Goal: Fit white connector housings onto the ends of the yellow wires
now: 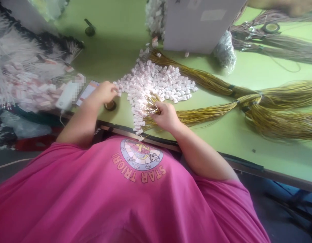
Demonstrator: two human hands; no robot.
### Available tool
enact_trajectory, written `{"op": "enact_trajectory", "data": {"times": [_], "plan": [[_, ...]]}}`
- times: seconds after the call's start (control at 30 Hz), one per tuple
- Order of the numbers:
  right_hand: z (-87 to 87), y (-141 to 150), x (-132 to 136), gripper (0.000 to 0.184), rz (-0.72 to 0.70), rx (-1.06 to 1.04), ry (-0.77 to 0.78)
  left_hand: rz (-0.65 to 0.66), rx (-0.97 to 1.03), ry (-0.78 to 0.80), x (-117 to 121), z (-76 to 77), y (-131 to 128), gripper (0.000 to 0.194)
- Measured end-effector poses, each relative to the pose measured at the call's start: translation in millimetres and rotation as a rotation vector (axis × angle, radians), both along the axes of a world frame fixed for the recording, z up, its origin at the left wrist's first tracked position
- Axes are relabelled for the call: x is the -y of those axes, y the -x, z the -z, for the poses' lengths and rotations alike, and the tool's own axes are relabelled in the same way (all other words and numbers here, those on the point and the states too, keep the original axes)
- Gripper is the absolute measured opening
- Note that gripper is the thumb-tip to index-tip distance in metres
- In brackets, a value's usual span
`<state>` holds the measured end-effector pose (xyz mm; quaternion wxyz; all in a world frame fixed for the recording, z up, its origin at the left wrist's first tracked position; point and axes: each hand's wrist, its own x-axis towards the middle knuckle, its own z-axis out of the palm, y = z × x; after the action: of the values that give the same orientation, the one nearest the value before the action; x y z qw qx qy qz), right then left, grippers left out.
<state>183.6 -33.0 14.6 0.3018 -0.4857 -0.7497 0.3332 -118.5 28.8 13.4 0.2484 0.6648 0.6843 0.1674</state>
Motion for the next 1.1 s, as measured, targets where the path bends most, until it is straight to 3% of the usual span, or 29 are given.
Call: {"op": "enact_trajectory", "data": {"times": [0.1, 0.17, 0.27, 0.37, 0.53, 0.8, 1.1], "plan": [[-2.4, 0.4, 1.8, 0.016, -0.01, -0.009, 0.004, 0.038, 0.319, 0.062, 24.7, -22.2, -33.6, 0.009], [-3.6, 0.7, 3.2, 0.02, -0.031, -0.038, 0.035, 0.121, 0.586, 0.2, 41.3, -27.0, -58.6, 0.009], [-5.1, 0.9, 4.8, 0.023, -0.009, -0.046, 0.059, 0.105, 0.917, 0.311, 56.7, -19.3, -88.6, 0.01], [-6.7, 0.7, 5.4, 0.021, 0.037, -0.014, 0.031, 0.025, 1.067, 0.359, 61.0, -10.5, -102.9, 0.01], [-8.2, 1.2, 5.6, 0.021, 0.05, 0.031, 0.009, 0.014, 1.092, 0.379, 63.2, -13.7, -106.6, 0.014], [-7.1, 2.6, 6.0, 0.017, 0.051, 0.076, -0.028, 0.022, 0.794, 0.177, 71.1, -15.8, -111.8, 0.012], [3.7, 4.3, 6.5, 0.018, 0.012, 0.066, -0.058, -0.004, 0.801, 0.226, 78.7, -13.8, -128.0, 0.01]]}}
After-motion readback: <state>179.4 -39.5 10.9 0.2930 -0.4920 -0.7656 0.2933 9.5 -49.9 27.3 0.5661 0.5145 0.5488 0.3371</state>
